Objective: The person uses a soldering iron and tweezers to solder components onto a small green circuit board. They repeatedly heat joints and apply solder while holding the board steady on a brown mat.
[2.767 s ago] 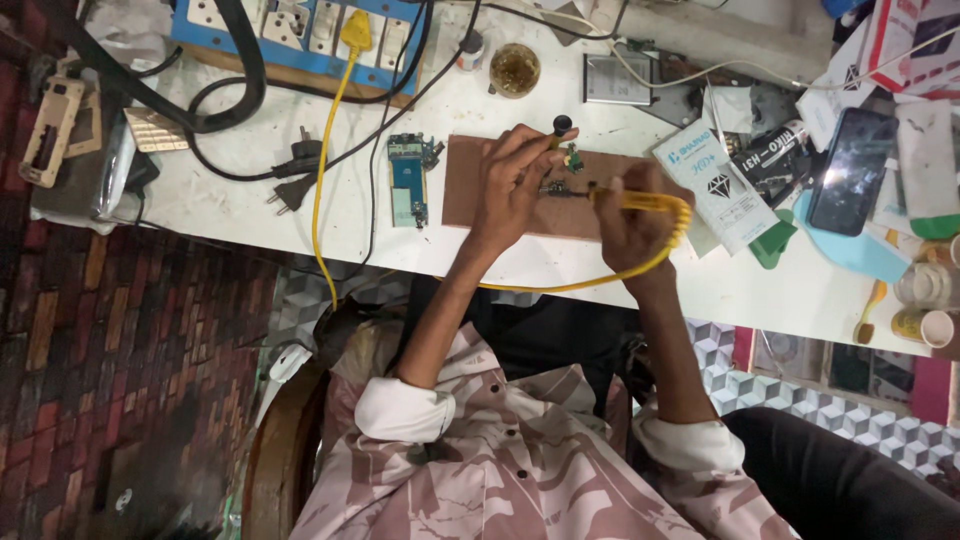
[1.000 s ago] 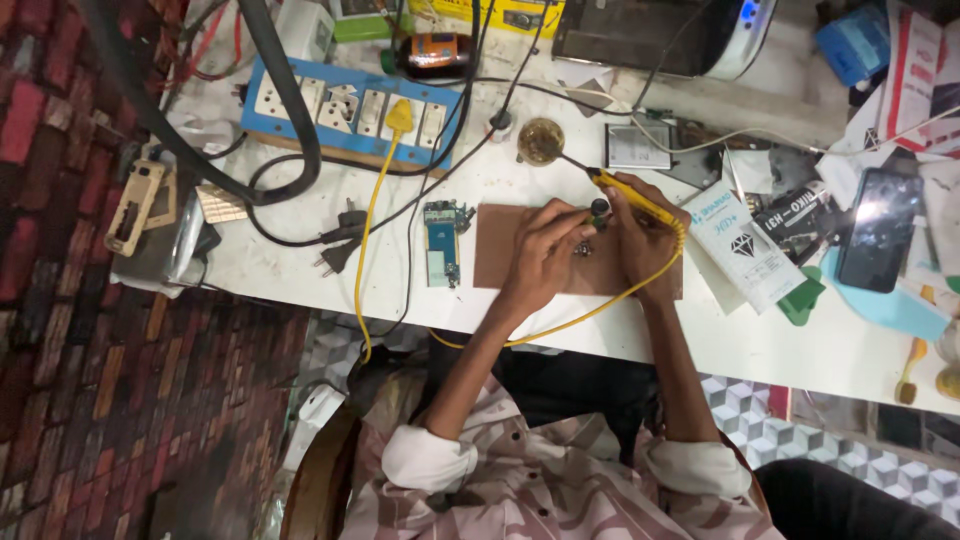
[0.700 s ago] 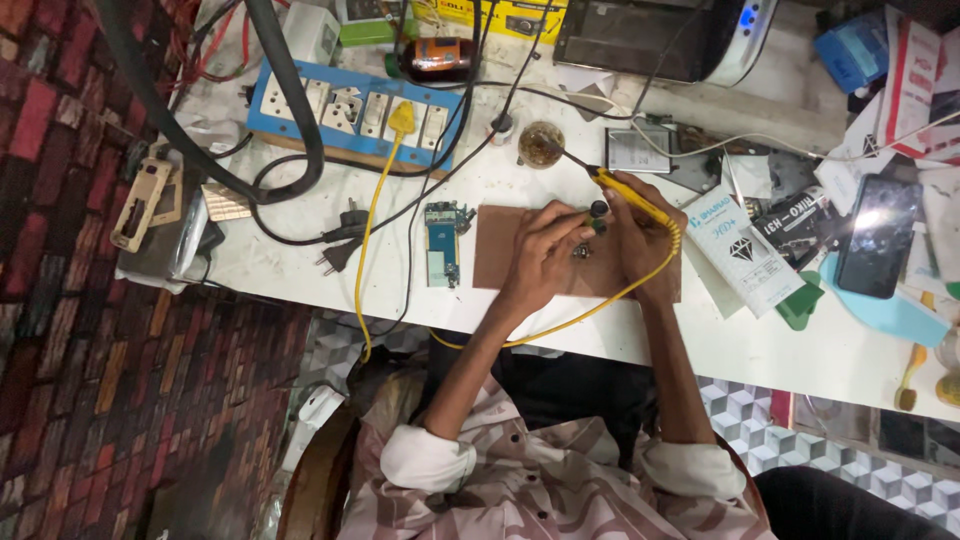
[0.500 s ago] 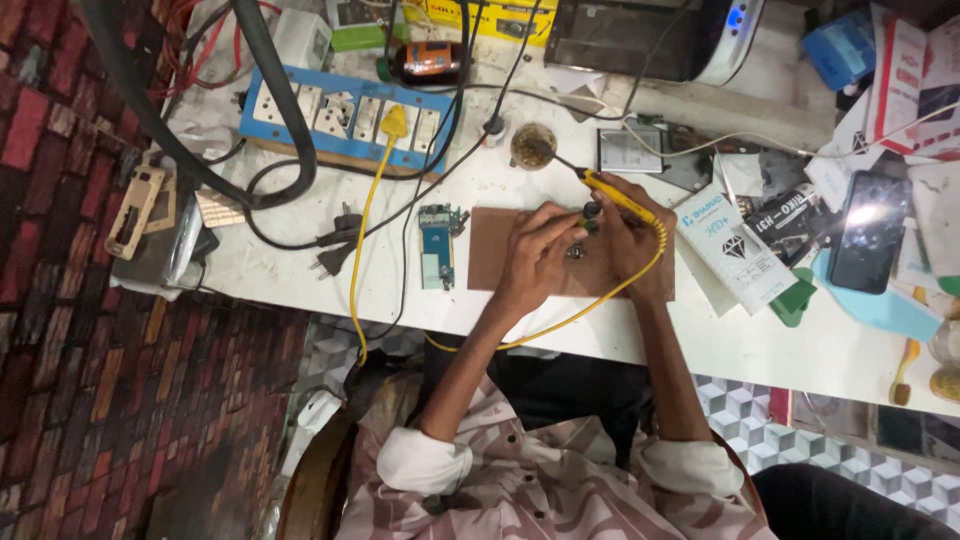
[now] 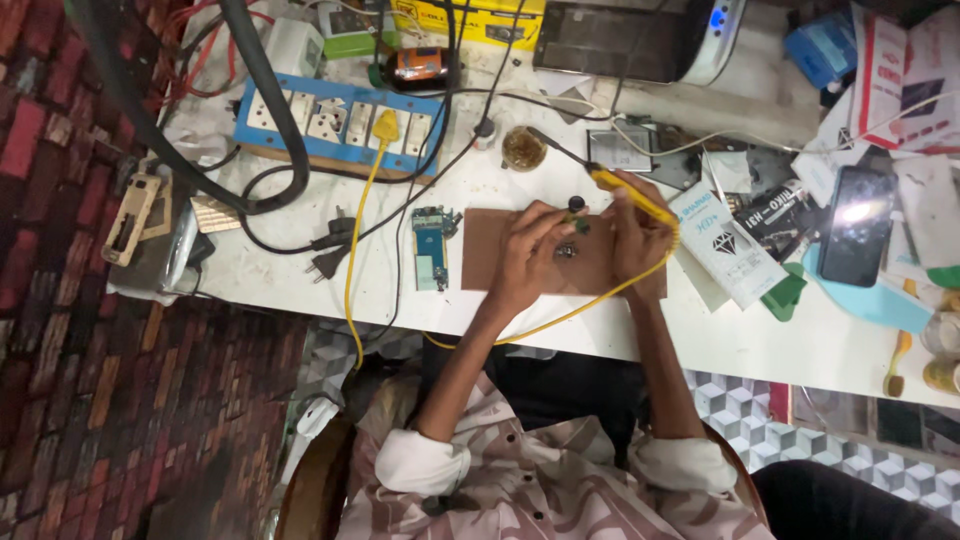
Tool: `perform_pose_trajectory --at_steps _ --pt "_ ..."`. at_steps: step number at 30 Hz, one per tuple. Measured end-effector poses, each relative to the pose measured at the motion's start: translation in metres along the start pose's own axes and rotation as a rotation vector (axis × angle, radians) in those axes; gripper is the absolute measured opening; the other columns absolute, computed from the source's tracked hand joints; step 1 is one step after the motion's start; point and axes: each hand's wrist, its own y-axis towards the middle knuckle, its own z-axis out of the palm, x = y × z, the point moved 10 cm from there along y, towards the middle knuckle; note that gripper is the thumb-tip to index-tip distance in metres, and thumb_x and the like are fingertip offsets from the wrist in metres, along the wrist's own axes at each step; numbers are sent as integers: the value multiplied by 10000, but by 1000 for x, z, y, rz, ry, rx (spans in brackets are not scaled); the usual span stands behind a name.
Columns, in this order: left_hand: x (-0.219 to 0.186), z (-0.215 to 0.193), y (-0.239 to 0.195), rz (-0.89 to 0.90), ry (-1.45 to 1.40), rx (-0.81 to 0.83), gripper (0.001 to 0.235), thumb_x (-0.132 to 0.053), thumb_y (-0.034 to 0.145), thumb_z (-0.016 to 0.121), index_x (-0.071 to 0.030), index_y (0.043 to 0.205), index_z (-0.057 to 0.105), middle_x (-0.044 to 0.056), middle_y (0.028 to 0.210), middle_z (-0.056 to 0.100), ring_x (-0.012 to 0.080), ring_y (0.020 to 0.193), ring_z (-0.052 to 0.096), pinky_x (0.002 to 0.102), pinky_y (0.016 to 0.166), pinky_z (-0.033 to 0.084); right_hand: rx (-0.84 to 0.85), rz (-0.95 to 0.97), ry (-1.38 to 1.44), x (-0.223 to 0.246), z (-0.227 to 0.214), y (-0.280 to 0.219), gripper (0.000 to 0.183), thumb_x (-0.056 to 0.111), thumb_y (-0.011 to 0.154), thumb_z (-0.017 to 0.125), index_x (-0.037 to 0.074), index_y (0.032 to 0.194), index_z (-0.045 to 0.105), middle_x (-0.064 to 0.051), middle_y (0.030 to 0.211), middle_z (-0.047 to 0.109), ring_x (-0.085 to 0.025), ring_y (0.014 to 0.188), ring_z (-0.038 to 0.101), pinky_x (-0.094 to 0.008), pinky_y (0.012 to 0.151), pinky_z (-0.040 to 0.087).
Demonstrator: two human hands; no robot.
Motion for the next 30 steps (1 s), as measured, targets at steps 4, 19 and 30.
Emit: perform_pose_trajectory --at_steps 4,19,30 --pt "5 2 2 -42 -38 41 258 -62 1059 564 -32 1267 714 86 1006 677 179 893 680 312 774 526 -306 6 381 -32 -47 -12 303 322 1103 505 40 1102 615 -43 837 676 -65 618 549 -215 529 413" --pt "14 3 -3 -45 66 -12 192 2 1014 599 65 1158 709 82 961 658 144 771 602 290 660 453 -709 -58 277 -76 -127 -57 303 291 1077 517 83 861 482 -4 791 479 -112 696 512 -272 611 434" --pt "9 3 -3 -91 -49 5 290 15 1043 578 -33 1299 707 54 978 627 98 839 616 248 706 483 -713 50 304 -73 -118 -67 415 399 1088 468 78 825 470 -20 623 464 -121 474 448 -265 435 365"
